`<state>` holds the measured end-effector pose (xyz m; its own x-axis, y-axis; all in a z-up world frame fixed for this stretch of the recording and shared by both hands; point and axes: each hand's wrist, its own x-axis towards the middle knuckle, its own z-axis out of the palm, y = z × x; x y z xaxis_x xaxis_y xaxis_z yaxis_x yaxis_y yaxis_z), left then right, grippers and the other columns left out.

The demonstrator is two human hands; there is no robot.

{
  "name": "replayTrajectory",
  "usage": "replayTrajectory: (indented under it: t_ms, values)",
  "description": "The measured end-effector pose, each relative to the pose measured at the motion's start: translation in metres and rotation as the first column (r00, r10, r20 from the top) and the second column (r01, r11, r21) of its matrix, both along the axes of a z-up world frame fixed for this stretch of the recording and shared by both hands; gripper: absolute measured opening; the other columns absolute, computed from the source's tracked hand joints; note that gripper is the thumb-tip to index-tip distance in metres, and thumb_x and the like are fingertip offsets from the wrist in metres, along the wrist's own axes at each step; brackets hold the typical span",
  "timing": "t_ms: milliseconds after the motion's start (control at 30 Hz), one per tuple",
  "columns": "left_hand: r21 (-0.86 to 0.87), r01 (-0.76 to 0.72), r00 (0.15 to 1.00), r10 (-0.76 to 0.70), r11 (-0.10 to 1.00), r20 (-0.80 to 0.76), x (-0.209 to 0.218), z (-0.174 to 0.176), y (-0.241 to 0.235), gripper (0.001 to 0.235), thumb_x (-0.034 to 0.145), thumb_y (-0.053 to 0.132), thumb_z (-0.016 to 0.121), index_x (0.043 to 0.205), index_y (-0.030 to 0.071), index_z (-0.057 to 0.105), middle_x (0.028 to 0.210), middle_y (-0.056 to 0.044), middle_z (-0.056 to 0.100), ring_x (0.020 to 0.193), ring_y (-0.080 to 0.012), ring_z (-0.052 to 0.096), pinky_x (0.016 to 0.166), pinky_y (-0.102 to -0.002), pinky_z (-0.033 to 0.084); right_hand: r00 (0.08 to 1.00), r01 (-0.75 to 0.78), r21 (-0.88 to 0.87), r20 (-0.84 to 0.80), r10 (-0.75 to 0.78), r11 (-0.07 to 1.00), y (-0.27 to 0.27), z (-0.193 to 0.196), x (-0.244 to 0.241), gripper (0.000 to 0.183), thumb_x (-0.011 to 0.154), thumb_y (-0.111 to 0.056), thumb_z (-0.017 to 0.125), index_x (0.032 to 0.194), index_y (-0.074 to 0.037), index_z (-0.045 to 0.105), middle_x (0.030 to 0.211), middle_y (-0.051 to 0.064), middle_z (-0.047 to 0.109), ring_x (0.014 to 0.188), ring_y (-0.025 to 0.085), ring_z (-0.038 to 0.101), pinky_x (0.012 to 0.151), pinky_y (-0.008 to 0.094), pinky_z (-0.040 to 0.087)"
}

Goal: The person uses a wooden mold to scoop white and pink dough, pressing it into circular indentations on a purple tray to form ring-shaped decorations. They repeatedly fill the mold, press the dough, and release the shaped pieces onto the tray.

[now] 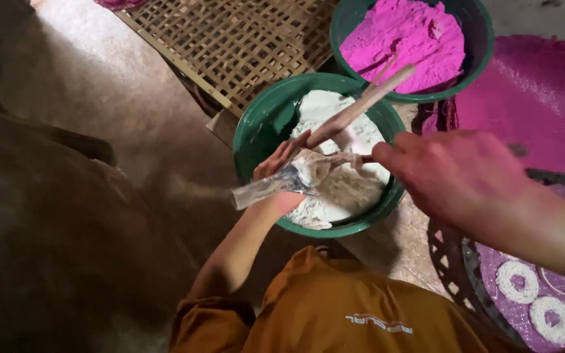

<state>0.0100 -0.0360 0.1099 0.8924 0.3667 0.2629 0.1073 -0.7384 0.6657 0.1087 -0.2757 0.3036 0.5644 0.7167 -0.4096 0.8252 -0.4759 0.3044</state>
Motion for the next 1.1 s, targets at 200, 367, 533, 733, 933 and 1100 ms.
replayTrajectory:
  t_ms: [200, 367, 533, 733, 933, 1100]
  values:
    - [0.039, 0.151, 0.935, -0.156, 0.988, 0.319, 0.019, -0.018, -0.019, 0.056, 0.082, 0.034, 0.081, 0.131, 0.016, 0.061, 0.136, -0.009, 0.063, 0.120, -0.0301, 0.067, 0.100, -0.041, 0.056, 0.967, -0.251, 0.089, -0.017, 0.253, 0.964, 0.041, -0.028, -0.009, 0.035, 0.092, -0.009, 0.054, 0.127, -0.009, 0.053, 0.102, 0.012, 0.065, 0.081, 0.027, 0.072, 0.062, 0.040, 0.062]
    - [0.065, 0.225, 0.963, -0.232, 0.972, 0.136, 0.026, -0.042, -0.023, 0.050, 0.085, 0.029, 0.079, 0.131, 0.016, 0.065, 0.135, -0.008, 0.066, 0.118, -0.0270, 0.069, 0.105, -0.042, 0.054, 0.951, -0.304, 0.027, -0.058, 0.305, 0.952, 0.059, -0.030, -0.031, 0.035, 0.095, -0.008, 0.057, 0.129, -0.004, 0.054, 0.109, 0.016, 0.065, 0.086, 0.030, 0.071, 0.071, 0.042, 0.061]
    - [0.012, -0.031, 0.992, 0.030, 0.999, 0.121, 0.015, -0.024, 0.004, 0.051, 0.092, 0.034, 0.070, 0.140, 0.017, 0.059, 0.134, -0.008, 0.065, 0.114, -0.0262, 0.070, 0.095, -0.036, 0.060, 0.995, -0.079, 0.073, -0.053, 0.083, 0.994, 0.021, 0.023, -0.021, 0.046, 0.092, -0.005, 0.054, 0.137, -0.013, 0.052, 0.111, 0.008, 0.064, 0.082, 0.024, 0.072, 0.068, 0.037, 0.063]
    - [0.133, -0.082, 0.995, 0.073, 0.988, 0.072, 0.005, 0.009, 0.001, 0.068, 0.087, 0.032, 0.075, 0.151, 0.023, 0.052, 0.124, -0.007, 0.066, 0.108, -0.0323, 0.068, 0.090, -0.041, 0.058, 0.991, 0.049, -0.140, -0.118, -0.065, 0.989, 0.033, 0.015, -0.006, 0.033, 0.106, -0.010, 0.043, 0.137, -0.014, 0.049, 0.104, 0.009, 0.063, 0.078, 0.022, 0.071, 0.064, 0.036, 0.062]
    - [0.194, 0.055, 0.972, -0.097, 0.979, 0.213, 0.016, 0.007, -0.021, 0.075, 0.077, 0.025, 0.079, 0.145, 0.016, 0.050, 0.136, -0.013, 0.063, 0.123, -0.0367, 0.063, 0.095, -0.047, 0.054, 0.928, -0.366, -0.018, 0.062, 0.366, 0.930, 0.074, -0.034, -0.029, 0.027, 0.103, -0.008, 0.050, 0.128, 0.003, 0.052, 0.105, 0.019, 0.067, 0.076, 0.025, 0.072, 0.058, 0.037, 0.061]
    - [0.114, -0.084, 0.995, 0.090, 0.990, -0.042, 0.015, -0.001, -0.003, 0.086, 0.071, 0.016, 0.080, 0.151, 0.017, 0.050, 0.130, -0.012, 0.065, 0.119, -0.0339, 0.064, 0.101, -0.046, 0.053, 0.965, -0.191, 0.347, -0.107, 0.241, 0.918, 0.035, -0.037, -0.013, 0.029, 0.087, -0.008, 0.062, 0.116, -0.006, 0.061, 0.103, 0.013, 0.069, 0.079, 0.028, 0.074, 0.064, 0.042, 0.059]
